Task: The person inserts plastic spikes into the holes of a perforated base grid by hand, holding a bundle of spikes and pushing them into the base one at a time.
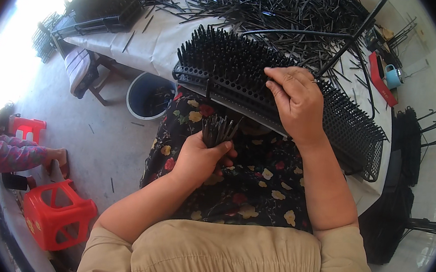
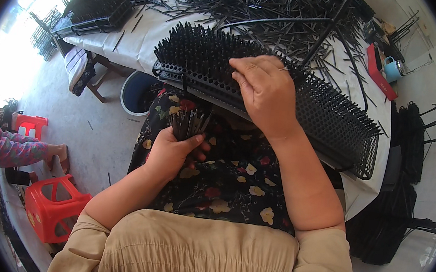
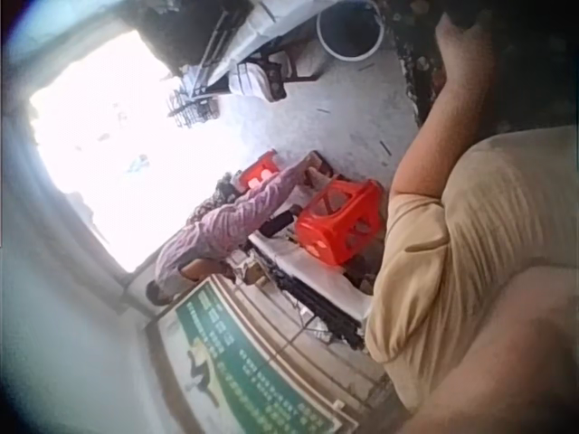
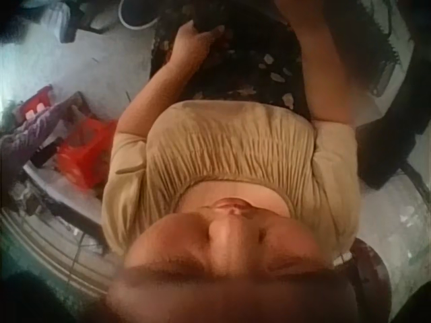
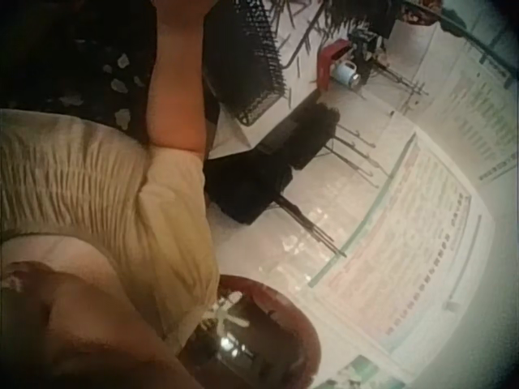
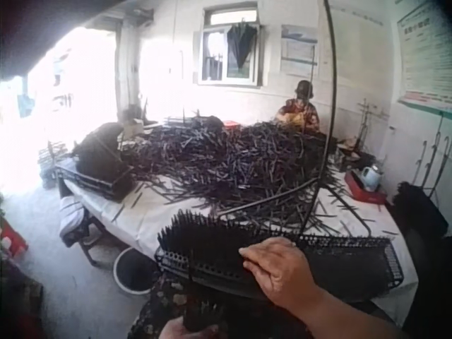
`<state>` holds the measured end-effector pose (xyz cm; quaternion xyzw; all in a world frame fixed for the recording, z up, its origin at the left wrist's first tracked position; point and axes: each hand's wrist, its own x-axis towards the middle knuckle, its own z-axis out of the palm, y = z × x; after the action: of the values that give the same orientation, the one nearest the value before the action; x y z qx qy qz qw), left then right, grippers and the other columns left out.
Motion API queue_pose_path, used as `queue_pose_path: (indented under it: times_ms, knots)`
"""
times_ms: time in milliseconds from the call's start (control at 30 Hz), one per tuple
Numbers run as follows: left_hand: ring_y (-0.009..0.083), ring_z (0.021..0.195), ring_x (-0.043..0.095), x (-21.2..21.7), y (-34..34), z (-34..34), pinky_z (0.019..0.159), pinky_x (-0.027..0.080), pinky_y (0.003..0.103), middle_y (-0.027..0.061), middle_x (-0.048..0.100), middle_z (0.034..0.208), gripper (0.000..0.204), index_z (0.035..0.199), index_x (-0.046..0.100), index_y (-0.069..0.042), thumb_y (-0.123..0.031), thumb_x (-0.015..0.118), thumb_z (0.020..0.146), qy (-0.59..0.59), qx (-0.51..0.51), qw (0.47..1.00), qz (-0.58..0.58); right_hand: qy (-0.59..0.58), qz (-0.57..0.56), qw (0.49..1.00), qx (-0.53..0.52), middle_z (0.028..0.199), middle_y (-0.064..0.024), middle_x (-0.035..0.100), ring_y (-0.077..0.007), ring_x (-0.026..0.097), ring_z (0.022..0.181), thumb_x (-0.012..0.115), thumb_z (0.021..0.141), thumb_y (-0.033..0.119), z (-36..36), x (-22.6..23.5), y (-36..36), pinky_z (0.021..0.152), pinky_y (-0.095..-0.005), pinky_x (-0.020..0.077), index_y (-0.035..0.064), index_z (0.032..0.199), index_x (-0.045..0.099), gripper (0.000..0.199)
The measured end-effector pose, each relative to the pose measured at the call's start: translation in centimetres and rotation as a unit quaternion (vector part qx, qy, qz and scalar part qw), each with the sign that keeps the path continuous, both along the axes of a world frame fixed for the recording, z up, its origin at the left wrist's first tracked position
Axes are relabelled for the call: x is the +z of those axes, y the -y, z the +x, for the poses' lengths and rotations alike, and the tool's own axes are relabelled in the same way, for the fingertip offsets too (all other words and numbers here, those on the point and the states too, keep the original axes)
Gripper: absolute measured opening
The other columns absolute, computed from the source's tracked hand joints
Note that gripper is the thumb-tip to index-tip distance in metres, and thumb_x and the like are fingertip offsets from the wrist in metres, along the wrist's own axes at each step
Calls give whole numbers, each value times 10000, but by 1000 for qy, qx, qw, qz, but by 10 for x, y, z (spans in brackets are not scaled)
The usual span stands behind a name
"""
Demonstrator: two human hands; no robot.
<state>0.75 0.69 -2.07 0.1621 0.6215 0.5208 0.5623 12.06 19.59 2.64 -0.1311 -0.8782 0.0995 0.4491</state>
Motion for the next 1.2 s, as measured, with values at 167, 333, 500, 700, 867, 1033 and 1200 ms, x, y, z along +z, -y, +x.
queue_pose_path:
  times_ms: [167,333,500,700,867,1033,1200]
  knots:
    - [127,685,654,-1,0,0,510,493,251,62,691,865,125,1033,589,-49,-128,611,938,2,-4,1000,0,22,30,999,0,927,-44,727,-244,660,959,750,755,54,2,2,-5,838,-354,509,74,978,735,224]
    - [125,671,648,2,-2,2,505,483,249,64,692,871,133,1043,589,-58,-135,614,938,8,-4,1000,0,83,26,996,16,932,-52,730,-246,648,1025,740,772,79,5,2,-4,890,-364,492,71,968,734,197]
    - [124,664,643,0,2,1,498,477,245,64,695,870,128,1037,601,-55,-131,620,936,38,15,999,28,40,61,997,2,884,-73,727,-258,681,931,732,781,62,4,4,16,842,-355,516,58,948,728,167]
    - [115,669,642,0,5,6,479,466,222,68,706,896,162,1084,623,-60,-119,629,934,70,4,992,101,84,-548,819,150,949,-61,694,-82,639,843,690,826,-57,18,-10,64,742,-211,515,9,1145,643,330]
    - [114,671,642,6,4,8,464,456,217,75,710,910,185,1106,621,-47,-114,629,934,67,-9,993,102,43,-583,805,104,886,-54,698,-84,651,772,680,846,-2,23,-12,60,628,-219,527,-13,1063,657,219]
    - [109,626,610,-1,6,2,434,425,216,109,698,886,180,1082,607,0,-111,620,941,68,10,994,86,-128,-560,818,44,895,-88,714,-101,672,785,675,881,25,36,-1,27,614,-203,514,10,1028,637,153]
    - [136,580,597,1,0,3,398,394,213,136,681,842,138,1039,586,1,-93,611,940,83,29,994,67,-163,-304,939,-12,940,-102,713,-110,670,821,652,896,-15,45,-2,12,650,-203,510,-15,1070,623,176]
